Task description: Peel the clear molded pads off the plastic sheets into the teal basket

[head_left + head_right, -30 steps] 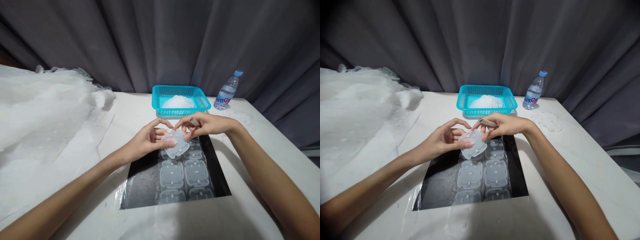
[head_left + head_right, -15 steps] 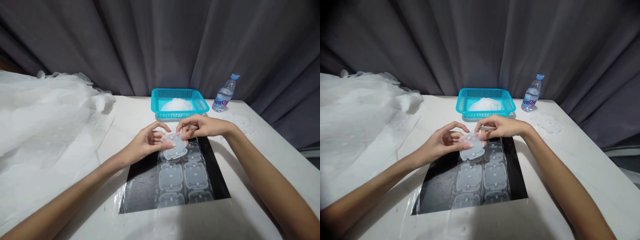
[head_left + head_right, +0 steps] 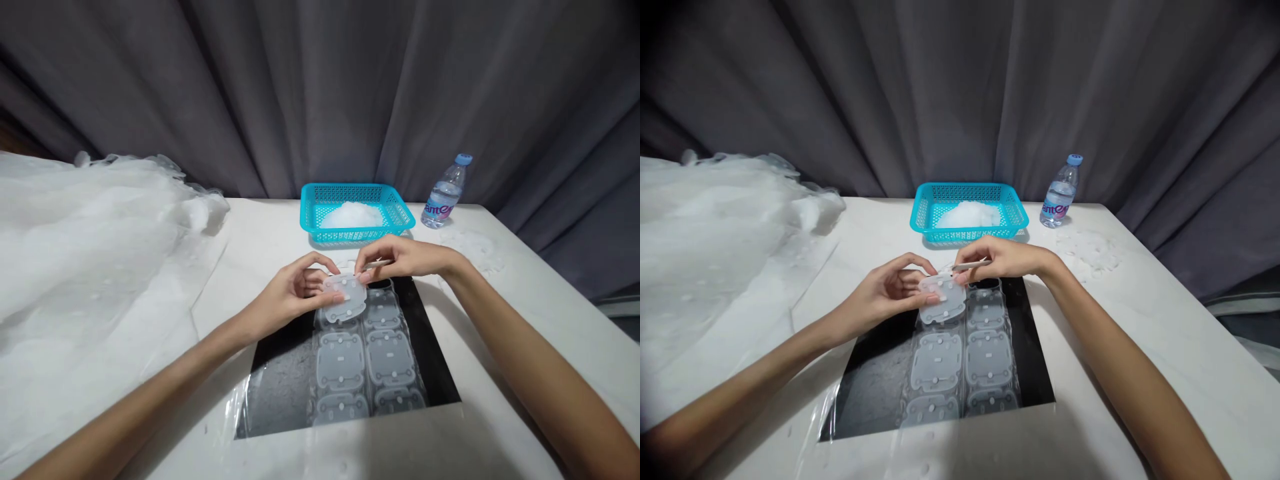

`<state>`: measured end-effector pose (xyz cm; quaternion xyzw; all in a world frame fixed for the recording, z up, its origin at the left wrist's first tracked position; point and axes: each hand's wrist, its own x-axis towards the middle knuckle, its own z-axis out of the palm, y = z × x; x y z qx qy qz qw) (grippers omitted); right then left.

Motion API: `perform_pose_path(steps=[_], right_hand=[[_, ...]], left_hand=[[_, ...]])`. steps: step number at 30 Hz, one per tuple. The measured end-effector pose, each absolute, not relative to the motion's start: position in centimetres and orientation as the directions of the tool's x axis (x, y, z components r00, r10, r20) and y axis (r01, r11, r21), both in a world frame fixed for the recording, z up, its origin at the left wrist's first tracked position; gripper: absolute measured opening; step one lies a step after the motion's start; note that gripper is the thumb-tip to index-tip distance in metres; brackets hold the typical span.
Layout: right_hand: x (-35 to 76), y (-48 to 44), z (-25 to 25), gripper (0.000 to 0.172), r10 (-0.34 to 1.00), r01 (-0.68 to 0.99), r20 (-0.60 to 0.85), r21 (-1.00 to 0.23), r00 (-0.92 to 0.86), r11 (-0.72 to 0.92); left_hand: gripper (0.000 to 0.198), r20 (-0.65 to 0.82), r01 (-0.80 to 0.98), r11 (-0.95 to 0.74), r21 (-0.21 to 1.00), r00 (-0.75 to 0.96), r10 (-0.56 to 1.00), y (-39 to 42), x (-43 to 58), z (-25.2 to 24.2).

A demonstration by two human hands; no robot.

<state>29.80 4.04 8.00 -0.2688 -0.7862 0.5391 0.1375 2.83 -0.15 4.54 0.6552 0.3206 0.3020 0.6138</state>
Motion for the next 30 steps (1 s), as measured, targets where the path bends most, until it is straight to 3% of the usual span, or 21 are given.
perform_pose_path(steps=[4, 7, 11, 15, 18, 20, 24, 26, 30], right_hand=[[30.8, 5.5, 8.2, 0.026, 0.740, 0.312, 0.052, -0.885, -0.671, 0.345], [32.0, 8.5, 8.2, 0.022, 0.896, 0.471, 0.214, -0.790, -0.388, 0.393], [33.2, 12.6, 7.6, 0.019, 0.950, 0.732, 0.291, -0.624, -0.109, 0.275], [33.6, 12.2, 6.9, 0.025, 0.921, 0.804, 0.390, -0.549, 0.006, 0.227], [33.6, 8.2, 6.0, 0.049, 0.890, 0.777, 0.457, -0.554, -0.015, 0.298], [33.7, 4.4, 5.3, 0.064, 0.870, 0.669, 0.485, -0.619, -0.086, 0.411], [34.4, -3.1, 3.4, 0.077, 0.926, 0.366, 0.224, -0.870, -0.305, 0.331], [34.7, -5.5, 2.7, 0.071, 0.919, 0.277, 0.129, -0.930, -0.373, 0.243], [34.3, -7.0, 2.3, 0.033, 0.917, 0.321, 0.056, -0.927, -0.395, 0.195]], left_hand=[[0.039, 0.097, 0.108, -0.179, 0.978, 0.522, 0.847, -0.4, 3.4, 2.6], [0.043, 0.172, 0.268, -0.339, 0.902, 0.496, 0.851, -1.4, 4.4, 1.5], [0.057, 0.119, 0.432, -0.571, 0.698, 0.716, 0.688, -3.1, 5.6, 1.4], [0.068, 0.035, 0.472, -0.723, 0.505, 0.825, 0.564, -3.6, 5.7, 1.3], [0.074, 0.019, 0.509, -0.724, 0.465, 0.812, 0.583, -3.1, 5.2, 1.1], [0.076, 0.003, 0.532, -0.717, 0.452, 0.802, 0.597, -2.7, 4.8, 1.0], [0.076, -0.001, 0.528, -0.737, 0.421, 0.813, 0.582, -2.1, 4.5, 1.2], [0.073, 0.061, 0.493, -0.766, 0.413, 0.824, 0.563, -2.1, 4.9, 1.3], [0.054, 0.176, 0.411, -0.803, 0.432, 0.835, 0.522, -2.5, 6.2, 1.1]])
